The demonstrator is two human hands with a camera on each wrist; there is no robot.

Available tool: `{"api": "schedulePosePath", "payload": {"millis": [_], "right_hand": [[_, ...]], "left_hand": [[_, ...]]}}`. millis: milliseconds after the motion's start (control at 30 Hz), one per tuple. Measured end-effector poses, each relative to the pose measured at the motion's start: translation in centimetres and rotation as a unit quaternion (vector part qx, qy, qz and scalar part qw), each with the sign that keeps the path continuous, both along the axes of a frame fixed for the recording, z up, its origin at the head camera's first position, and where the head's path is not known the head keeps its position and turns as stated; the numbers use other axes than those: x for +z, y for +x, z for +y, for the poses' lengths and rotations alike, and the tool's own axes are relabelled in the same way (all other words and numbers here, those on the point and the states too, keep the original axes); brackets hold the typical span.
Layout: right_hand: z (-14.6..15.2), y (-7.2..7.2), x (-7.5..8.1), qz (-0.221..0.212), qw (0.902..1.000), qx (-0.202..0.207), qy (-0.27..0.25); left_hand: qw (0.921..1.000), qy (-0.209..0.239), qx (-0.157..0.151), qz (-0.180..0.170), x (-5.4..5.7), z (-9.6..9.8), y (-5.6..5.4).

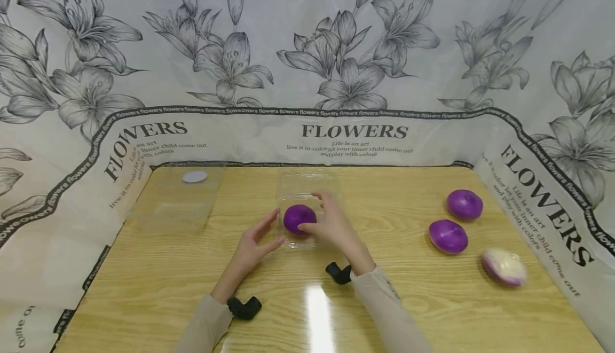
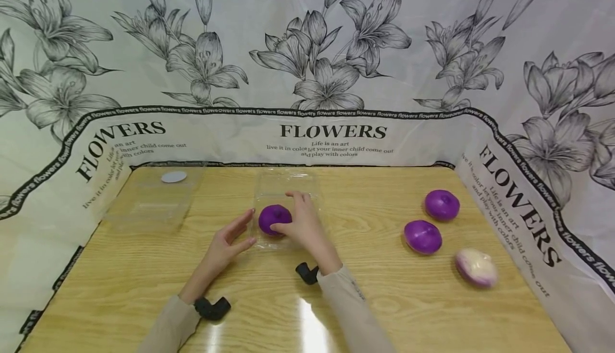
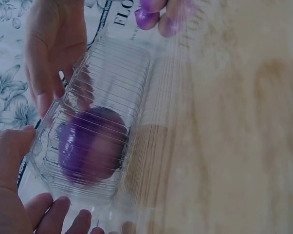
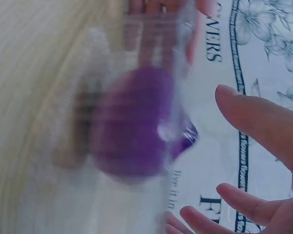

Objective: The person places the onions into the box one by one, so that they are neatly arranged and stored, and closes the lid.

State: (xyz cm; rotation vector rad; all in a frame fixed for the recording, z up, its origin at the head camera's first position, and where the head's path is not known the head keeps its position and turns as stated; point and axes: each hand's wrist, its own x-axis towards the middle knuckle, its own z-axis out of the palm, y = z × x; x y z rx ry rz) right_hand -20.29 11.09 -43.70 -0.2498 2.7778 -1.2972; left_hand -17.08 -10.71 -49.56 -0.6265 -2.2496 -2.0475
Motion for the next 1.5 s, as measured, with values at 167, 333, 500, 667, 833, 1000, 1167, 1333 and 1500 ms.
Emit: {"api": "schedulePosePath", "payload": {"millis": [167, 333, 500, 667, 833, 1000, 1167, 1333, 1500], "right_hand": [[2.3, 0.2, 1.7, 0.003, 0.9997, -0.010, -0.022], [5.6, 0.4, 3.2, 0.030, 0.9991, -0.014, -0.027], [9.3, 0.6, 4.2, 0.064, 0.9971, -0.024, -0.035], [13.0, 1.3, 4.8, 0.088, 0.9942, -0.044, -0.043], [16.8, 2.5, 5.3, 0.110, 0.9902, -0.067, -0.054], [21.1, 3.6, 4.6, 0.124, 0.9844, -0.109, -0.061], [24.9, 4.8, 3.4, 0.109, 0.9787, -0.158, -0.074], [26.9, 5.8, 2.1, 0.088, 0.9770, -0.188, -0.050], [27.4, 6.3, 0.4, 0.052, 0.9831, -0.170, -0.043]], "left_hand": [[1.0000, 0.000, -0.002, 0.004, -0.1, 0.0, -0.1], [1.0000, 0.002, -0.001, 0.005, -0.1, -0.1, -0.1], [1.0000, 0.004, -0.003, 0.004, 0.0, 0.0, -0.1], [1.0000, 0.007, -0.003, -0.001, 0.1, 0.0, 0.0], [1.0000, 0.007, -0.003, -0.003, 0.0, 0.0, -0.1], [1.0000, 0.005, -0.005, -0.004, -0.1, -0.1, -0.1], [1.0000, 0.004, -0.004, -0.003, -0.1, -0.1, -0.2], [1.0000, 0.003, -0.004, -0.007, -0.2, -0.1, -0.3], [0.9999, 0.005, 0.002, -0.009, -2.1, -0.1, -1.0]]}}
